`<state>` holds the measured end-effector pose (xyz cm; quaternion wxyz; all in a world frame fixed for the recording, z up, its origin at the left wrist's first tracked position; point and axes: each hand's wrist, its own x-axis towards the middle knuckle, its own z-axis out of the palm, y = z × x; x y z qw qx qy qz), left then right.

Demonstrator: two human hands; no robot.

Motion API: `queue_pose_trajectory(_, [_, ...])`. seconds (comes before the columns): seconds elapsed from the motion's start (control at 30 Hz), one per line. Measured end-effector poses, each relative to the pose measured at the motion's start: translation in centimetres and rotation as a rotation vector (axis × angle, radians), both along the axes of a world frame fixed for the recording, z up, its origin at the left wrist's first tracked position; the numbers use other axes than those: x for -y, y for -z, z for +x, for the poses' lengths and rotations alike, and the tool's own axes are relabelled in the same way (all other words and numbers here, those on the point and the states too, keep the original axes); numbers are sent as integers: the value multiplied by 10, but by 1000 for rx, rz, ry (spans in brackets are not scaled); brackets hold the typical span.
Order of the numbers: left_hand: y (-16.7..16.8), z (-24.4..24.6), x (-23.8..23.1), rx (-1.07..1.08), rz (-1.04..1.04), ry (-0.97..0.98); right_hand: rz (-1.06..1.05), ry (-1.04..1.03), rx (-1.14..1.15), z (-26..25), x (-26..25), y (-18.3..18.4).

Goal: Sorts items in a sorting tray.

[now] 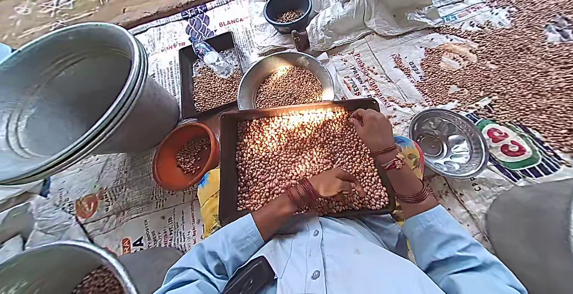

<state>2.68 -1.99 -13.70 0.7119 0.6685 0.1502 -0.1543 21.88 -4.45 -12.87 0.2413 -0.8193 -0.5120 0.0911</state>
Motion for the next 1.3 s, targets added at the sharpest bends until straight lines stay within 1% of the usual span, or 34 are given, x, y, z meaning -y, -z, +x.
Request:
queue_pose_trajectory(0.03, [4,6,9,-40,77,82,-38,10,59,-3,-5,3])
queue_pose_trajectory(0.07, [6,12,11,-94,129,121,-67,18,88,-6,-9,5])
queue_pose_trajectory(0.1, [9,16,10,-122,156,96,-75,16,106,-7,-10,7])
queue_pose_trajectory(0.2, [11,14,-16,-111,203,-196,-41,-12,131,-7,-8,12])
queue_pose_trajectory(0.33, [11,-10,-58,-43,366,-635,-47,-21,139,-7,-9,15])
queue_pose_trajectory(0.37, [13,-18,-63,-28,435,-707,-54,-22,141,-7,-9,17])
queue_pose_trajectory(0.4, [11,-25,-66,-34,496,-733,-64,-20,143,-8,-9,17])
queue_pose_trajectory(0.43, [10,-30,-65,-46,562,-729,-80,-18,144,-8,-9,18])
queue_pose_trajectory(0.47, [9,-34,-61,-58,637,-681,-102,-13,145,-9,-10,18])
queue_pose_trajectory(0.5, [8,-35,-55,-55,698,-614,-116,-11,144,-9,-11,18])
queue_pose_trajectory(0.57, [1,-36,-40,-67,754,-434,-118,-21,135,-8,-11,19])
queue_pose_trajectory(0.63, [-2,-32,-26,-62,814,-317,-98,-45,58,-5,-8,15])
queue_pose_trajectory(0.7, [-1,-29,-17,-39,896,-246,-14,-67,-138,-1,1,8])
queue_pose_trajectory(0.73, [1,-27,-14,-39,925,-208,63,-73,-292,2,8,6])
queue_pose_trajectory(0.83, [4,-23,-10,-106,1013,-100,225,-87,-879,11,34,6])
queue_pose_trajectory(0.87, [5,-21,-9,-110,1036,-84,240,-77,-945,11,43,5])
queue_pose_trajectory(0.9, [5,-21,-8,-113,1049,-73,216,-66,-902,10,52,4])
queue_pose_trajectory(0.93, [5,-20,-7,-117,1051,-64,153,-63,-767,7,61,2])
queue_pose_trajectory(0.97, [5,-20,-7,-115,1035,-56,68,-80,-582,3,69,1])
queue_pose_trajectory(1.03, [2,-23,-15,-89,929,-87,-80,-169,-252,-10,80,0])
queue_pose_trajectory(1.07, [1,-25,-23,-48,848,-156,-145,-213,-155,-18,84,1])
queue_pose_trajectory(1.13, [3,-35,-43,61,622,-405,-253,-248,-63,-30,88,6])
queue_pose_trajectory(1.2, [6,-46,-62,172,383,-650,-347,-255,-26,-38,88,8])
queue_pose_trajectory(1.23, [8,-49,-68,195,365,-714,-374,-250,-19,-41,87,9])
queue_pose_trajectory(1.27, [7,-53,-72,174,422,-722,-380,-246,-14,-42,87,9])
queue_pose_trajectory(1.3, [1,-54,-72,104,511,-679,-377,-241,-12,-43,86,10])
